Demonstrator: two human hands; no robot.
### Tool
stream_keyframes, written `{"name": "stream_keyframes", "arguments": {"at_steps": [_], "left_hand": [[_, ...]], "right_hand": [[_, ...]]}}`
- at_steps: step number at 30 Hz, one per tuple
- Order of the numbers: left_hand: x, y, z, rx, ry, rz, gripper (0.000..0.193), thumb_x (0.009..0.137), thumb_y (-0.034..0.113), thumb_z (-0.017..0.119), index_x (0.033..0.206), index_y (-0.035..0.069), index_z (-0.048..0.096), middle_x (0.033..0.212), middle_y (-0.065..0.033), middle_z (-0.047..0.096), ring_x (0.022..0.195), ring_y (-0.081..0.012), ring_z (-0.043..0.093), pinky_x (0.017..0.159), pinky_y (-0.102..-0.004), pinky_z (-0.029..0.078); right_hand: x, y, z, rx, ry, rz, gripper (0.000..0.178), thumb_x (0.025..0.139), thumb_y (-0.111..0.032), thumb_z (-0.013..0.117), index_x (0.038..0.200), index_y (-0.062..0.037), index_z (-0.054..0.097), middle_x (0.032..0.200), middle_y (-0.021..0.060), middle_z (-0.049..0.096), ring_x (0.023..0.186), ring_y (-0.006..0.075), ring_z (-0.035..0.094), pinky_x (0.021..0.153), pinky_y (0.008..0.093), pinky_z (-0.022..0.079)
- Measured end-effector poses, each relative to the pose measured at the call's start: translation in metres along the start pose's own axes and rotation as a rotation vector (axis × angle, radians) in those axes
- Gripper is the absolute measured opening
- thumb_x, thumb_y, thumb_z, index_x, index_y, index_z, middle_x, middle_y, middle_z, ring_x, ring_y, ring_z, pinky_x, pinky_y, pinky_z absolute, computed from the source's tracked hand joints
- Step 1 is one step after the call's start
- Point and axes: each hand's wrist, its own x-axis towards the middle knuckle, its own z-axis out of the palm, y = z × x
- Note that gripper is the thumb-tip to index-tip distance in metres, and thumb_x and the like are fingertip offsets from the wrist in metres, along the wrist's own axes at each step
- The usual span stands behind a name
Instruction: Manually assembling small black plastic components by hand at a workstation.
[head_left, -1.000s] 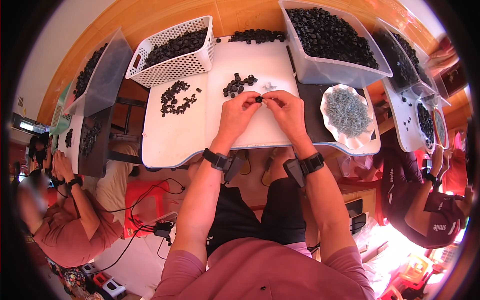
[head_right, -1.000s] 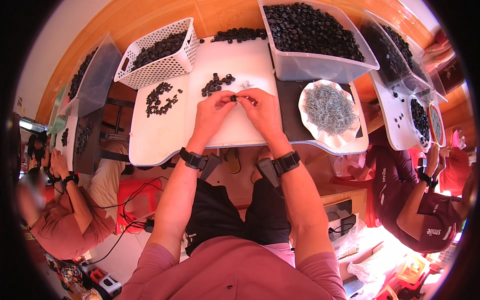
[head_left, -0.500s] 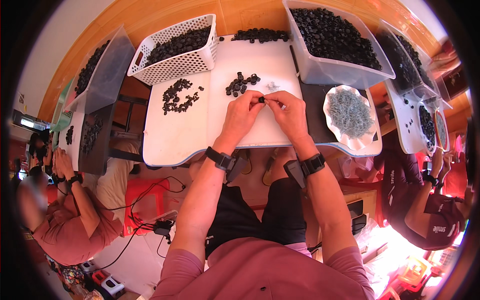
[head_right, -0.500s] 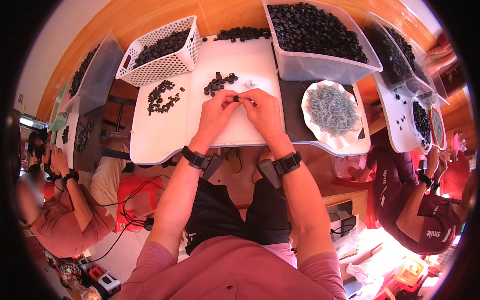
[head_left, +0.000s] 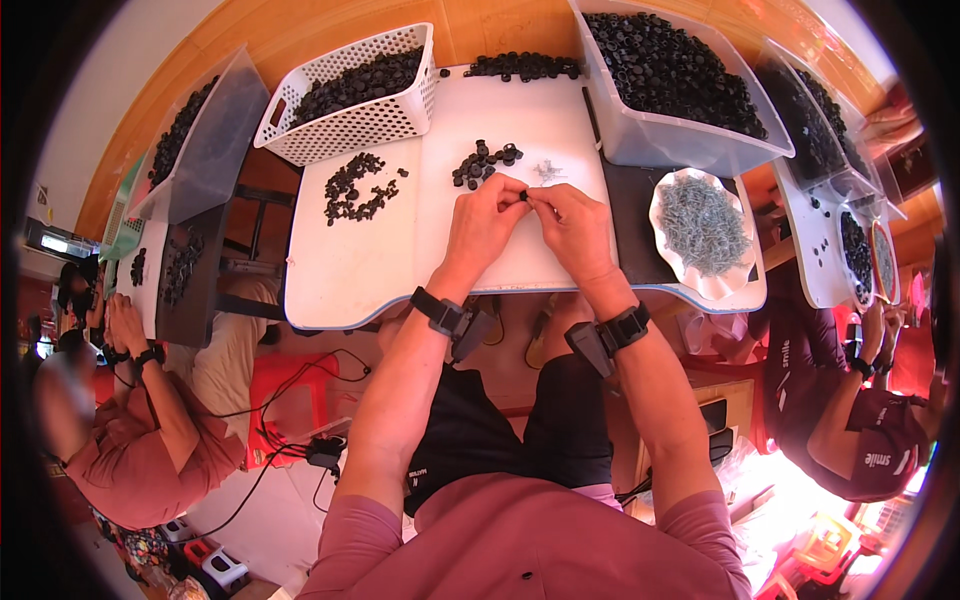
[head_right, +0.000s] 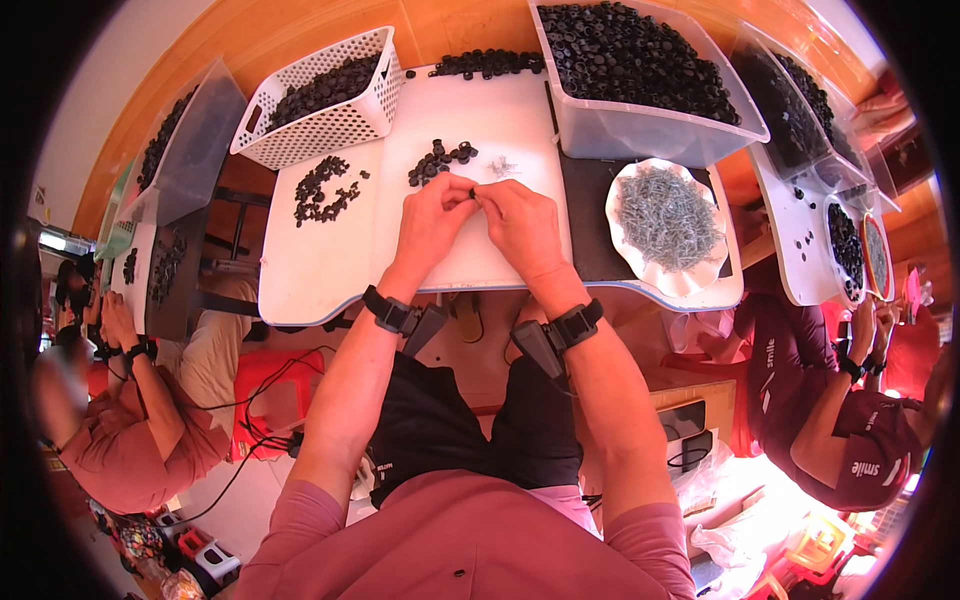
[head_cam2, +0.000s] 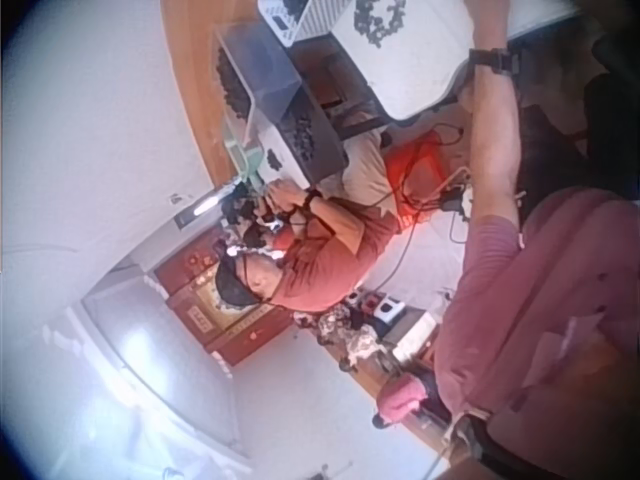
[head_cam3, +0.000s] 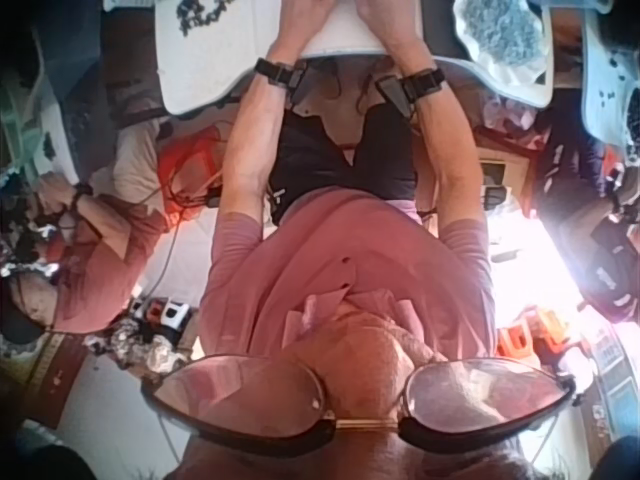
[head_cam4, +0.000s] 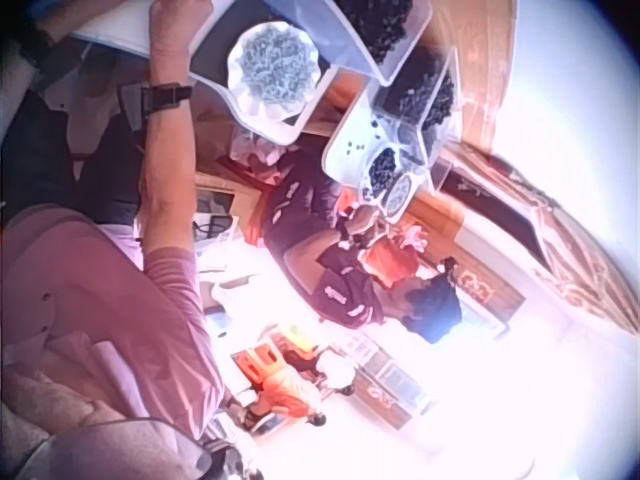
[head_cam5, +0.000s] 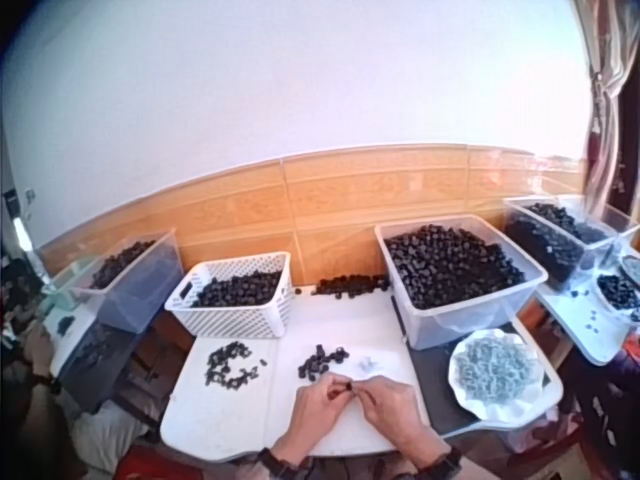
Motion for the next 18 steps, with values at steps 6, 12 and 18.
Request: {"name": "stream_keyframes", "arguments": {"at_steps": [6, 12, 18], "left_hand": [[0.004, -0.012, -0.007, -0.115, -0.033, -0.111, 0.030, 0.090, 0.010, 0.077, 0.117, -0.001, 0.071, 0.097, -0.0131, 0.079, 0.088, -0.0183, 0.076, 0.079, -0.0294, 0.058], [0.011, -0.017, -0.010, -0.411, -0.135, -0.218, 0.033, 0.096, 0.015, 0.074, 0.120, -0.006, 0.070, 0.104, -0.0131, 0.078, 0.094, -0.0148, 0.074, 0.084, -0.0270, 0.057], [0.013, -0.019, -0.009, -0.438, -0.112, -0.237, 0.031, 0.095, 0.016, 0.074, 0.117, -0.007, 0.072, 0.102, -0.0121, 0.078, 0.091, -0.0141, 0.073, 0.083, -0.0260, 0.056]], "right_hand": [[0.001, -0.003, 0.002, 0.033, -0.038, -0.078, 0.020, 0.091, 0.000, 0.067, 0.111, -0.0041, 0.070, 0.095, 0.0163, 0.073, 0.082, 0.0358, 0.072, 0.071, 0.0404, 0.059], [-0.002, 0.000, -0.001, 0.130, -0.102, 0.043, 0.024, 0.095, 0.001, 0.062, 0.119, -0.0040, 0.062, 0.094, 0.0170, 0.074, 0.087, 0.0338, 0.075, 0.074, 0.0392, 0.059], [0.006, 0.000, -0.008, 0.186, 0.000, 0.317, 0.019, 0.097, -0.001, 0.064, 0.116, -0.0015, 0.065, 0.096, 0.0115, 0.077, 0.086, 0.0170, 0.076, 0.074, 0.0266, 0.055]]}}
